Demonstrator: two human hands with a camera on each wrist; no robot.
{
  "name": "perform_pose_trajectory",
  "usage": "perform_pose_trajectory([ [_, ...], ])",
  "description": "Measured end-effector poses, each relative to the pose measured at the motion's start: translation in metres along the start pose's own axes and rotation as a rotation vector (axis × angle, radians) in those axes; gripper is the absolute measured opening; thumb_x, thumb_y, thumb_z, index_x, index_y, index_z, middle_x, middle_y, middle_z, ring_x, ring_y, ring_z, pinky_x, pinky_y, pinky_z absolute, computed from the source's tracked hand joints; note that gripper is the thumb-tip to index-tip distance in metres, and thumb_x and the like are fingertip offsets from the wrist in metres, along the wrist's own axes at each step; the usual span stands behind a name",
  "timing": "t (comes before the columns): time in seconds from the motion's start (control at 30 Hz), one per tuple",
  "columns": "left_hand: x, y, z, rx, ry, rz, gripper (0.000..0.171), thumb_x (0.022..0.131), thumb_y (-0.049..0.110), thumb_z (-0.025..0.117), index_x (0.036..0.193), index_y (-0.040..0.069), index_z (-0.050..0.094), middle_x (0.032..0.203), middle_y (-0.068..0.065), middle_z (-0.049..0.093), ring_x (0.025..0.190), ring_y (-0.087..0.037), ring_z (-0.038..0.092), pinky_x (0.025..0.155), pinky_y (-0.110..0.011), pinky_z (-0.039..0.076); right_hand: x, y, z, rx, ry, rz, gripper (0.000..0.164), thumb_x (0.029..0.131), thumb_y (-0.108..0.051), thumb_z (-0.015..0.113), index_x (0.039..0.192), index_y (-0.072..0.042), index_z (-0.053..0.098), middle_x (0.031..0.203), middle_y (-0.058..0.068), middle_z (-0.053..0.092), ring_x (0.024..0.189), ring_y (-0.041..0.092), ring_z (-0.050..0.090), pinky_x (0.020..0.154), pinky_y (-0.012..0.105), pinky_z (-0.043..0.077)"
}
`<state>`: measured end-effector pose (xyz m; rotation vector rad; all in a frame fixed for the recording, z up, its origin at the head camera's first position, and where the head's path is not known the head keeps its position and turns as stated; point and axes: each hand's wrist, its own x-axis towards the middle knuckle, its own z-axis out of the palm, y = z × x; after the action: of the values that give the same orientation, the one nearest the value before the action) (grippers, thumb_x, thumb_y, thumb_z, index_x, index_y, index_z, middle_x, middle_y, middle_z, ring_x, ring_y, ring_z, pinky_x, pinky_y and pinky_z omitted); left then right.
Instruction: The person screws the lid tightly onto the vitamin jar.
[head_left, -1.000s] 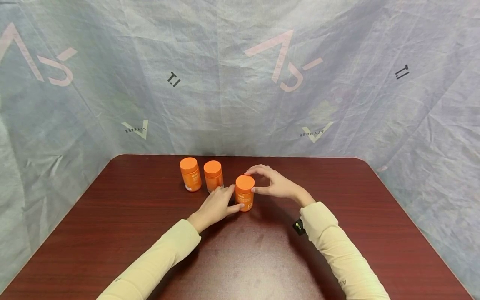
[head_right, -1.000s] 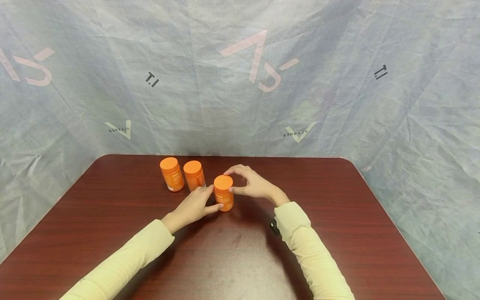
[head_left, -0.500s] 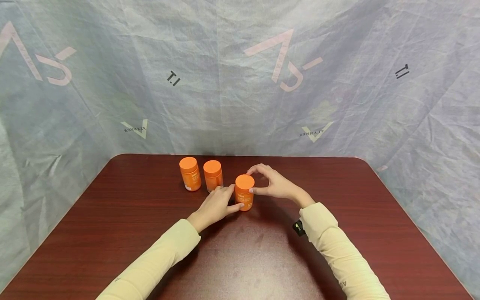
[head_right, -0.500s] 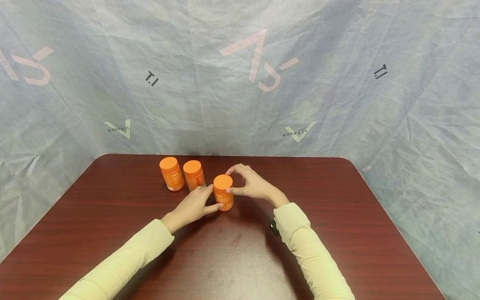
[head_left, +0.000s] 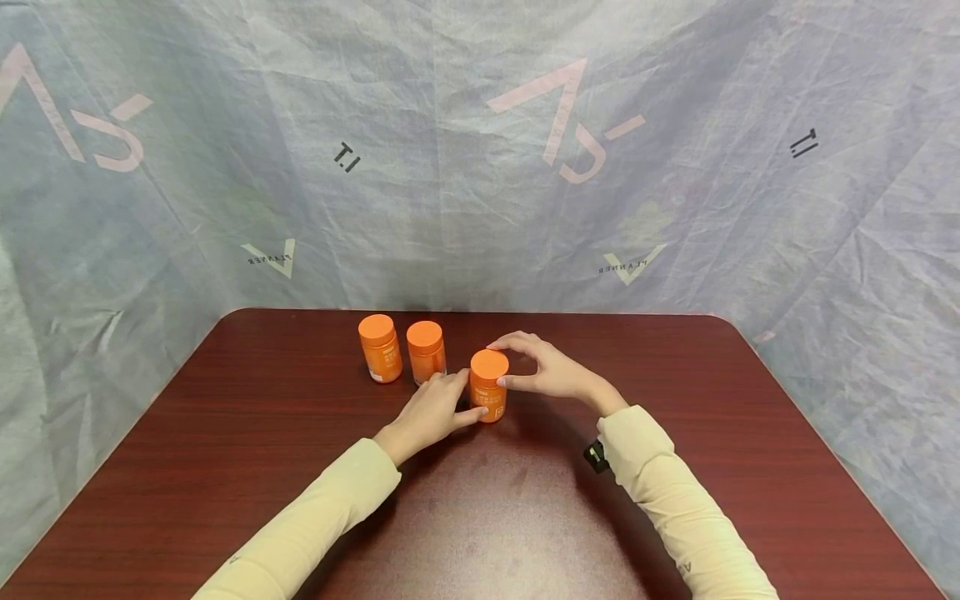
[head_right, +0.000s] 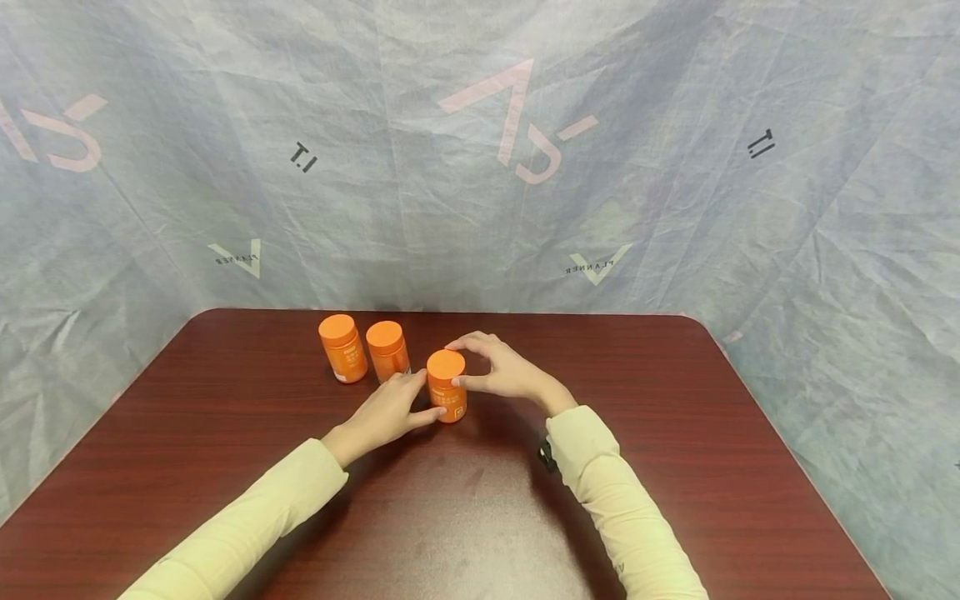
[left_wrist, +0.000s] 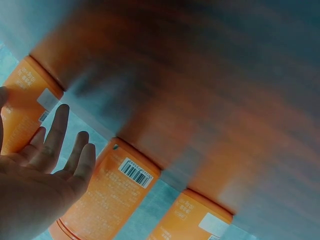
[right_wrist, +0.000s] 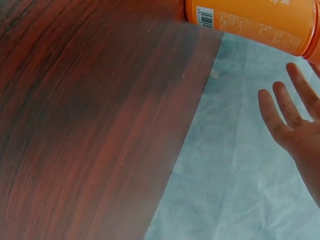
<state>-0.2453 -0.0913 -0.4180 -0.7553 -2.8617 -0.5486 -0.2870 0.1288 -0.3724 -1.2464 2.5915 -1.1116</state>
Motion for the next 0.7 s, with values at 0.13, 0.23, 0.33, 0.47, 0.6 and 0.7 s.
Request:
perform_pose_trajectory([
  [0.13, 0.0, 0.0008, 0.0001, 0.003, 0.005, 0.004, 0.051, 0.083, 0.046, 0.062, 0.115, 0.008, 0.051, 0.103, -0.006, 0.066, 0.088, -0.024, 0.058, 0.08, -0.04, 0.048, -0.0005, -0.0001, 0.0029, -0.031, 0.044, 0.01, 0.045, 0.08, -0.03, 0.07, 0.121, -0.019, 0.054, 0.122, -0.004, 0.053, 0.115, 0.015, 0.045, 0.095, 0.045, 0.038],
  [0.23, -0.0002, 0.0021, -0.0004, 0.003, 0.008, 0.004, 0.05, 0.083, 0.045, 0.062, 0.114, 0.007, 0.051, 0.101, -0.007, 0.066, 0.086, -0.024, 0.058, 0.078, -0.039, 0.048, -0.0005, 0.0, 0.0056, -0.054, 0.076, 0.005, 0.044, 0.079, -0.031, 0.071, 0.117, -0.017, 0.055, 0.119, -0.003, 0.054, 0.115, 0.019, 0.047, 0.097, 0.044, 0.036],
  [0.33, -0.0001, 0.0032, -0.0002, -0.004, 0.014, 0.001, 0.049, 0.083, 0.044, 0.063, 0.112, 0.007, 0.051, 0.099, -0.007, 0.066, 0.084, -0.023, 0.057, 0.076, -0.039, 0.048, -0.001, 0.0002, 0.0074, -0.059, 0.105, 0.014, 0.042, 0.078, -0.03, 0.072, 0.113, -0.016, 0.055, 0.115, -0.001, 0.055, 0.113, 0.02, 0.049, 0.096, 0.045, 0.037],
  [0.47, 0.0004, 0.0038, 0.0005, -0.016, 0.018, -0.001, 0.049, 0.082, 0.044, 0.063, 0.111, 0.007, 0.051, 0.098, -0.006, 0.066, 0.083, -0.022, 0.057, 0.075, -0.038, 0.048, -0.0025, 0.0008, 0.0079, -0.036, 0.121, 0.049, 0.041, 0.076, -0.029, 0.073, 0.11, -0.016, 0.054, 0.112, 0.0, 0.054, 0.111, 0.021, 0.049, 0.095, 0.048, 0.038],
  [0.6, 0.0009, 0.0038, 0.0008, -0.012, 0.018, 0.004, 0.049, 0.083, 0.045, 0.063, 0.112, 0.007, 0.051, 0.098, -0.006, 0.065, 0.082, -0.022, 0.057, 0.074, -0.038, 0.049, -0.0035, 0.0017, 0.007, -0.022, 0.108, 0.063, 0.042, 0.077, -0.029, 0.073, 0.112, -0.016, 0.053, 0.113, 0.0, 0.053, 0.113, 0.025, 0.048, 0.096, 0.048, 0.036],
  [0.7, 0.0013, 0.0037, 0.0009, -0.006, 0.015, 0.002, 0.05, 0.083, 0.045, 0.062, 0.112, 0.008, 0.05, 0.099, -0.006, 0.065, 0.082, -0.023, 0.057, 0.073, -0.039, 0.049, -0.0041, 0.0013, 0.0059, -0.032, 0.094, 0.058, 0.044, 0.078, -0.029, 0.072, 0.116, -0.016, 0.053, 0.117, 0.0, 0.053, 0.114, 0.026, 0.047, 0.097, 0.047, 0.035],
])
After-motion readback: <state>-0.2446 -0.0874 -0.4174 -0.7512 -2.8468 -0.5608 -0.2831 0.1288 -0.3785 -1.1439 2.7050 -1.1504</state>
